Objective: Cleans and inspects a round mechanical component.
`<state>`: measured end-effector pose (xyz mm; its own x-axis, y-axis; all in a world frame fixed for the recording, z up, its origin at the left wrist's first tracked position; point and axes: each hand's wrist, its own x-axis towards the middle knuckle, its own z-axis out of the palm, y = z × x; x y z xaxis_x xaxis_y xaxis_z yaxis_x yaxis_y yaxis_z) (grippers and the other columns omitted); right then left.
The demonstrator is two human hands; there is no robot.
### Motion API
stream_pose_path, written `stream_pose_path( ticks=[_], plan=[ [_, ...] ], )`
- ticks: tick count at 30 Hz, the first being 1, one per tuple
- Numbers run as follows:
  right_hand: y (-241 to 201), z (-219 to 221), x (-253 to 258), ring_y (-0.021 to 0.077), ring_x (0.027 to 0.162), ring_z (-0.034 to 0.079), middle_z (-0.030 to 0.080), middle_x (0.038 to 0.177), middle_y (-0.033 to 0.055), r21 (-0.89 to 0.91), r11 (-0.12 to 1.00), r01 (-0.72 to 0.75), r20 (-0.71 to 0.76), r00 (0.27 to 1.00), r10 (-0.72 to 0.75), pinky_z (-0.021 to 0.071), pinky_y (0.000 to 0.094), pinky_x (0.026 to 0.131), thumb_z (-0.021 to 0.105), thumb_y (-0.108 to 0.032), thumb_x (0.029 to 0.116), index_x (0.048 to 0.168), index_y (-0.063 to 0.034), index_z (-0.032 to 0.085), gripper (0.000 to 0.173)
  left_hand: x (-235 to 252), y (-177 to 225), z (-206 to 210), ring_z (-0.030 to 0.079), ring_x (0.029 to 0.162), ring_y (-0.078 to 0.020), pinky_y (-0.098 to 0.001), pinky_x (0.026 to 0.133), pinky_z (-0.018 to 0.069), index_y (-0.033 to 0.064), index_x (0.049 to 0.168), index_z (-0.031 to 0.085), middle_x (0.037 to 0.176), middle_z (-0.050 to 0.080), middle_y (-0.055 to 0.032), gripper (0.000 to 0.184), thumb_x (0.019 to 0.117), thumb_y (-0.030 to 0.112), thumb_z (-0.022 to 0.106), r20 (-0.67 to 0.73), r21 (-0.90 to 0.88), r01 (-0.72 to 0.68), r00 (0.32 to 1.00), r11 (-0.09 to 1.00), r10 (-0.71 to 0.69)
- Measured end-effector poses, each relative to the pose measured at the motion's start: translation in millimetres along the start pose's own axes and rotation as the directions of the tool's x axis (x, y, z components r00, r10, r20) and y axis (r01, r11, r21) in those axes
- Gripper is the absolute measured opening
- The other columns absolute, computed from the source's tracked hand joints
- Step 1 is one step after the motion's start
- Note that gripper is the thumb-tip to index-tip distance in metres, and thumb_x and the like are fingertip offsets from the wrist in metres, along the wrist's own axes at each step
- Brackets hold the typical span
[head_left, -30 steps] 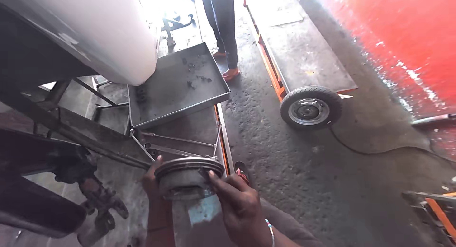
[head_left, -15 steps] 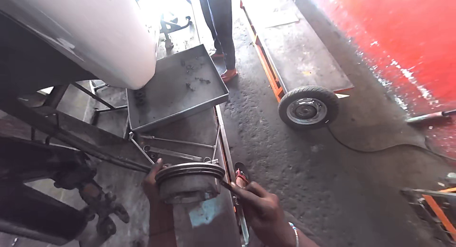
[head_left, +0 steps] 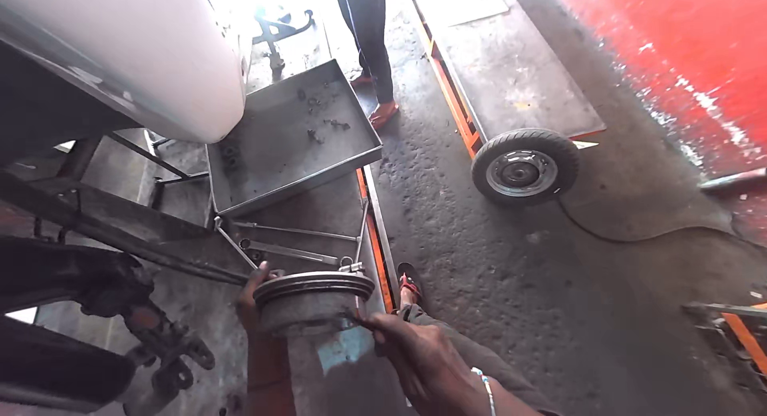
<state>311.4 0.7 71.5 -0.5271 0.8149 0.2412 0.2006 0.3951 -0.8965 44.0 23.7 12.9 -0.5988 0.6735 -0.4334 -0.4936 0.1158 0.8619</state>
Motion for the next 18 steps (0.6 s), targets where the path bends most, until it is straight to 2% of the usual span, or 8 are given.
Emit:
stream_pose_path(
  ticks=[4,7,10,13,18],
  plan=[
    [-4.8,-3.7,6.6,0.0177,0.054,0.059,0.060,0.066,0.0069,-0.023,0.994,-0.105,-0.015,0.994,0.105,0.0486,0.0342,0.050,0.043,-0.023,0.1103,0.107,-0.0031,0.066,0.031,0.4,-6.4,-3.6,0.056,0.050,-0.0020,-0.0163,0.050,0.0498,0.0098,0.077,0.061,0.060,0.060,0.0033,0.037,0.1077,0.016,0.041,0.058,-0.076,0.029,0.998,0.997,-0.025],
    [-4.1,-3.8,7.2,0.0143,0.053,0.055,0.059,0.065,0.0064,0.023,0.989,-0.144,-0.056,0.988,0.146,0.0462,0.0301,0.051,0.045,-0.025,0.1101,0.106,-0.0026,0.068,0.032,1.6,-6.6,-5.0,0.053,0.047,-0.0023,-0.0163,0.049,0.0490,0.0101,0.076,0.059,0.057,0.056,0.0034,0.035,0.1064,0.013,0.040,0.065,-0.076,0.020,0.998,0.997,-0.015],
    [-0.5,-2.0,5.9,0.0141,0.053,0.055,0.058,0.064,0.0056,0.025,0.986,-0.166,-0.043,0.985,0.167,0.0456,0.0308,0.050,0.046,-0.028,0.1101,0.102,-0.0037,0.068,0.034,3.5,-12.4,-11.2,0.054,0.050,-0.0032,-0.0183,0.052,0.0501,0.0123,0.077,0.059,0.058,0.055,0.0042,0.035,0.1055,0.018,0.041,0.105,-0.072,-0.008,0.994,0.997,0.016],
    [0.7,1.8,5.4,0.0141,0.053,0.054,0.057,0.063,0.0062,0.053,0.985,-0.162,-0.030,0.986,0.164,0.0452,0.0299,0.050,0.046,-0.026,0.1098,0.100,-0.0029,0.067,0.033,4.3,-12.8,-10.3,0.059,0.052,-0.0068,-0.0216,0.054,0.0531,0.0116,0.073,0.060,0.059,0.059,0.0017,0.036,0.1042,0.018,0.043,0.114,-0.072,-0.008,0.993,0.997,0.017],
    [-10.2,12.6,13.8,0.0121,0.050,0.052,0.055,0.060,0.0049,0.078,0.983,-0.169,-0.084,0.981,0.175,0.0422,0.0278,0.047,0.049,-0.023,0.1081,0.094,-0.0028,0.067,0.030,-4.2,-5.2,-0.9,0.060,0.052,-0.0083,-0.0244,0.055,0.0550,0.0116,0.074,0.058,0.058,0.059,0.0011,0.038,0.1059,0.018,0.039,0.097,-0.072,0.033,0.995,0.997,-0.026]
  ],
)
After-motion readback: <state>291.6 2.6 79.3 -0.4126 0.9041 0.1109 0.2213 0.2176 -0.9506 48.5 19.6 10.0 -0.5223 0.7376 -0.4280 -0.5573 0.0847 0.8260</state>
